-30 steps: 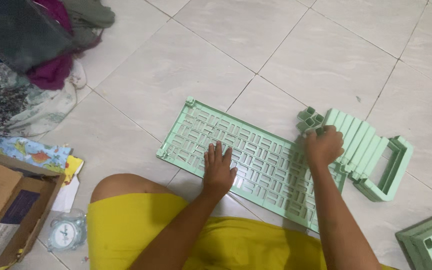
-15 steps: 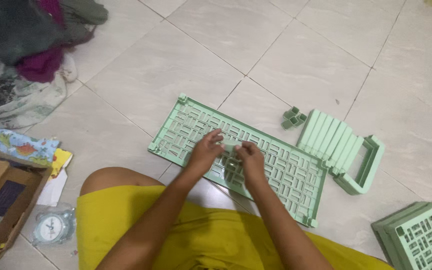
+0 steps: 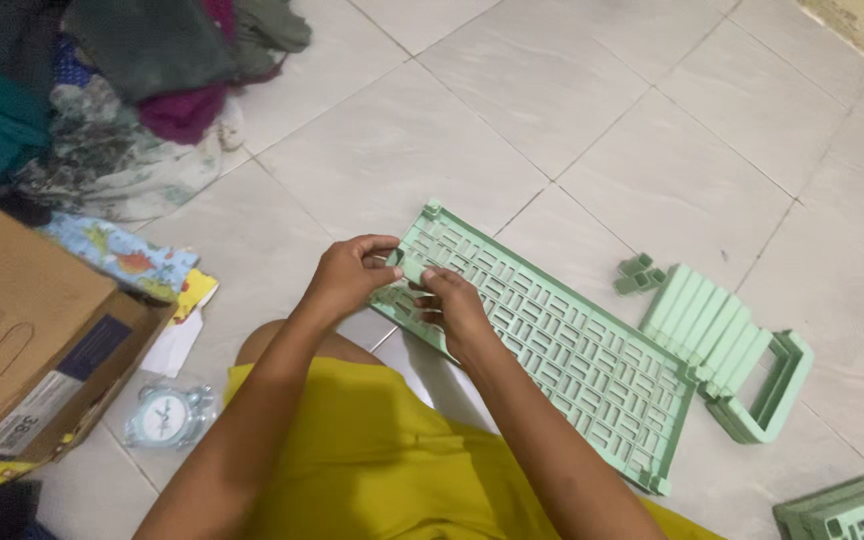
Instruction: The person sits on a tiled floor and assembles a light green plastic shoe rack. They arrange the shelf panels and side frames, snap small connector sleeves onto the panel corners, insert the square leg tubes into the connectors, and press the side frames onto the legs to build up the rack structure.
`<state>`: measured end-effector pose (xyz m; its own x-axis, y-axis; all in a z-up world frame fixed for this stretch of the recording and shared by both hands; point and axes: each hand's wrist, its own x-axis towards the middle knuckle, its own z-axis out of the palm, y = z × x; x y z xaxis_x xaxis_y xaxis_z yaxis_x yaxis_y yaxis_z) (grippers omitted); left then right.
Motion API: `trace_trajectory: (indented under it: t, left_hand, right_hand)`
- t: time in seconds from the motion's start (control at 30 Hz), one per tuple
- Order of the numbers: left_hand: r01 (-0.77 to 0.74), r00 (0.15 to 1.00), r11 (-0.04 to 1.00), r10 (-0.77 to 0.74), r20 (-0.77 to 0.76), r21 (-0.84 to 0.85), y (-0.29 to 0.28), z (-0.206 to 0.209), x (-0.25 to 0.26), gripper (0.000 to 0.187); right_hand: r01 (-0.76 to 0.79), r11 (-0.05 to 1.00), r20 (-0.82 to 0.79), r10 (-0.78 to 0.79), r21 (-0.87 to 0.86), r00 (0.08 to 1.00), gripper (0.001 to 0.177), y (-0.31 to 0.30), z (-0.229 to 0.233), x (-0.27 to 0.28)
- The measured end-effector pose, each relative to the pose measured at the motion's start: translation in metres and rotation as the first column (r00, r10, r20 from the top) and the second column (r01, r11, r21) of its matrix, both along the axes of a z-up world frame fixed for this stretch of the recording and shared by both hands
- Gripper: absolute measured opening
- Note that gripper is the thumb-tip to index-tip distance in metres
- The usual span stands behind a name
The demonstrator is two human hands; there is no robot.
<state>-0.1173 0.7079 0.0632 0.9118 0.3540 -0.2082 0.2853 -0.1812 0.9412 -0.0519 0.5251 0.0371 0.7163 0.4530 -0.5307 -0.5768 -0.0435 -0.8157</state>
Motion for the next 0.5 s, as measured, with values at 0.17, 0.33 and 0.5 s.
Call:
trace_trajectory:
  t: [0.17,0.33,0.5]
  left_hand:
    - [-0.060,0.998,0.970,0.061,0.001,0.236,0.013,0.001,-0.011,0.051]
    - [-0.076,0.993,0.933,0.041,0.107,0.352,0.010,-0.015,-0.009,0.049]
    - [-0.025,0.999,0.964,0.015,0.038,0.264,0.008,-0.043,-0.008,0.049]
  right_hand:
    - [-0.019,0.993,0.112,0.032,-0.117,0.993,0.030,0.025,0.009,0.002]
    - [-0.112,0.985,0.078,0.123,-0.130,0.989,0.032,0.035,0.002,0.008]
    - [-0.143,0.978,0.025,0.149,-0.151,0.989,0.027,0.043,-0.023,0.011]
